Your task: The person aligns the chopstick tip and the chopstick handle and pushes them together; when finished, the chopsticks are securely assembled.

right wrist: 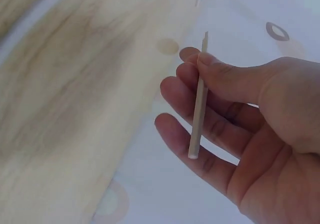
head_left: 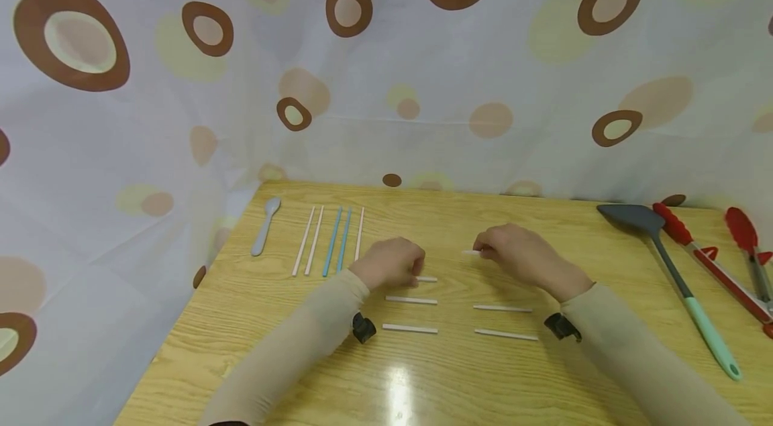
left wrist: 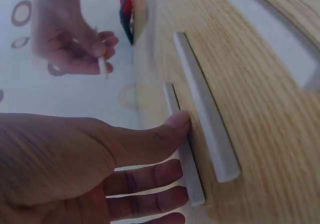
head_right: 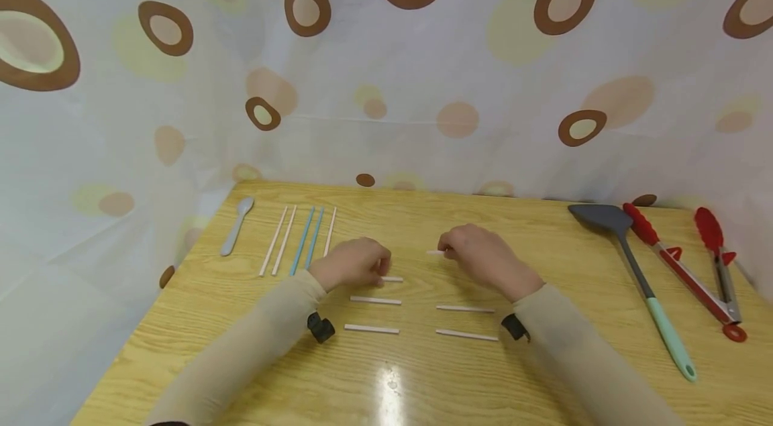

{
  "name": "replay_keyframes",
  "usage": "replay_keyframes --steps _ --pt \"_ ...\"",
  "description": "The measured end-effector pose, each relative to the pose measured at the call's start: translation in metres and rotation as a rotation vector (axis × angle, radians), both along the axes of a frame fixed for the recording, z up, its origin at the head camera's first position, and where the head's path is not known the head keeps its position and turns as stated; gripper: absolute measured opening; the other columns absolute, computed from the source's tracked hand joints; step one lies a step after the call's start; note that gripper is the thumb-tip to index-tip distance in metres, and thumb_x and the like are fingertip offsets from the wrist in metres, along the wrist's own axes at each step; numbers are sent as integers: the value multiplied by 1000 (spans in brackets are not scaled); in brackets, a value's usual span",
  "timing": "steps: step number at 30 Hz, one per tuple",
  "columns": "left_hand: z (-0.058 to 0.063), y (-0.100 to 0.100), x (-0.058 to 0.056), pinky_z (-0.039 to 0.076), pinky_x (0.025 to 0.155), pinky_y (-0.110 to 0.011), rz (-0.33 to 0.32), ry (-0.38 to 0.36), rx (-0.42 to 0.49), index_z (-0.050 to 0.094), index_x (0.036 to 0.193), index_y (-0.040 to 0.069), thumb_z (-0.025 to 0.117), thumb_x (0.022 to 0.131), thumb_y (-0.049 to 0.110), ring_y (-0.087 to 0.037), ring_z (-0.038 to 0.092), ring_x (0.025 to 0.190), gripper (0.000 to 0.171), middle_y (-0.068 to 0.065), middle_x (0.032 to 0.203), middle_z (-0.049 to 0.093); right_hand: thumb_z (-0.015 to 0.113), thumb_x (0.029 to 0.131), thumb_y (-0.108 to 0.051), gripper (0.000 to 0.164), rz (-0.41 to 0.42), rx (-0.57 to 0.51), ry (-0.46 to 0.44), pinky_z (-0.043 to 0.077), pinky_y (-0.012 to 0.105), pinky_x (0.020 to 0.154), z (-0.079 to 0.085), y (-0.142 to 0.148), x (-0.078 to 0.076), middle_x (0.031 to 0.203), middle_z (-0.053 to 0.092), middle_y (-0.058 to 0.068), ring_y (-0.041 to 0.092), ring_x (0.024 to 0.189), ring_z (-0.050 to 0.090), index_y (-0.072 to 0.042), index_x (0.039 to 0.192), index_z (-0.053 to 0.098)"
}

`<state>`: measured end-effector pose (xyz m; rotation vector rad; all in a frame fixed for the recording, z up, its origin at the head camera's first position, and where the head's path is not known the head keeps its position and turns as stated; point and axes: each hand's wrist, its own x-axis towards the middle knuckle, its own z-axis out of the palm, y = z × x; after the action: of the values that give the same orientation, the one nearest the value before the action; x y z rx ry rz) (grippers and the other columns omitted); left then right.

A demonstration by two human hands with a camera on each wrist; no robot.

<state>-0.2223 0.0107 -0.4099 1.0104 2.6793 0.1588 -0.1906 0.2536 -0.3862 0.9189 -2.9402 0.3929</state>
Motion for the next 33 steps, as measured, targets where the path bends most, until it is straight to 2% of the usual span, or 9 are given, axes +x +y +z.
replay_keyframes --steps 4,8,14,19,22,25,29,33 --pt "2 1 1 42 58 -26 -13 26 -44 55 76 21 71 79 25 -7 50 72 17 10 75 52 64 83 -5 13 -21 -3 1 48 33 62 6 -1 -1 86 63 0 16 75 59 -11 94 66" --pt "13 -2 1 40 54 -25 -9 51 -51 52 85 19 63 86 23 -9 48 68 11 8 76 52 64 83 -3 14 -17 -8 32 47 34 63 9 0 -1 84 61 0 17 75 58 -12 94 65" --pt "35 -8 -3 33 43 -23 -5 76 80 48 100 16 51 93 16 -9 46 54 7 6 72 53 63 83 -1 17 -12 -27 76 47 35 65 14 1 -3 87 62 2 18 77 58 -14 95 63" --pt "45 -10 -6 30 41 -21 -18 109 150 49 113 19 48 90 -2 -7 49 59 31 5 80 59 61 85 -3 19 -19 -18 100 47 35 63 18 1 -4 88 62 3 18 76 58 -17 98 61" --pt "48 -9 -6 30 40 -20 -22 128 161 50 114 21 48 87 -8 -6 51 61 39 7 79 58 61 86 -3 20 -18 -18 112 46 35 61 20 0 -4 88 61 3 18 73 57 -17 100 60" --pt "50 -8 -7 30 39 -20 -21 146 184 51 113 22 48 87 -8 -6 52 61 40 8 78 58 61 85 -3 20 -6 -31 134 46 34 60 21 0 -5 87 61 4 18 71 57 -16 101 60" --pt "53 -6 -6 33 39 -20 -20 176 227 53 109 23 50 88 -6 -5 55 66 36 6 83 63 63 84 -3 21 18 -71 179 46 33 60 24 -2 -5 84 60 3 17 71 57 -15 100 60" --pt "57 -4 -7 30 37 -20 -26 214 243 54 107 23 53 89 -1 -4 55 66 30 5 86 65 64 83 -3 21 31 -106 210 45 31 58 25 -3 -6 83 60 0 14 69 56 -15 99 60"
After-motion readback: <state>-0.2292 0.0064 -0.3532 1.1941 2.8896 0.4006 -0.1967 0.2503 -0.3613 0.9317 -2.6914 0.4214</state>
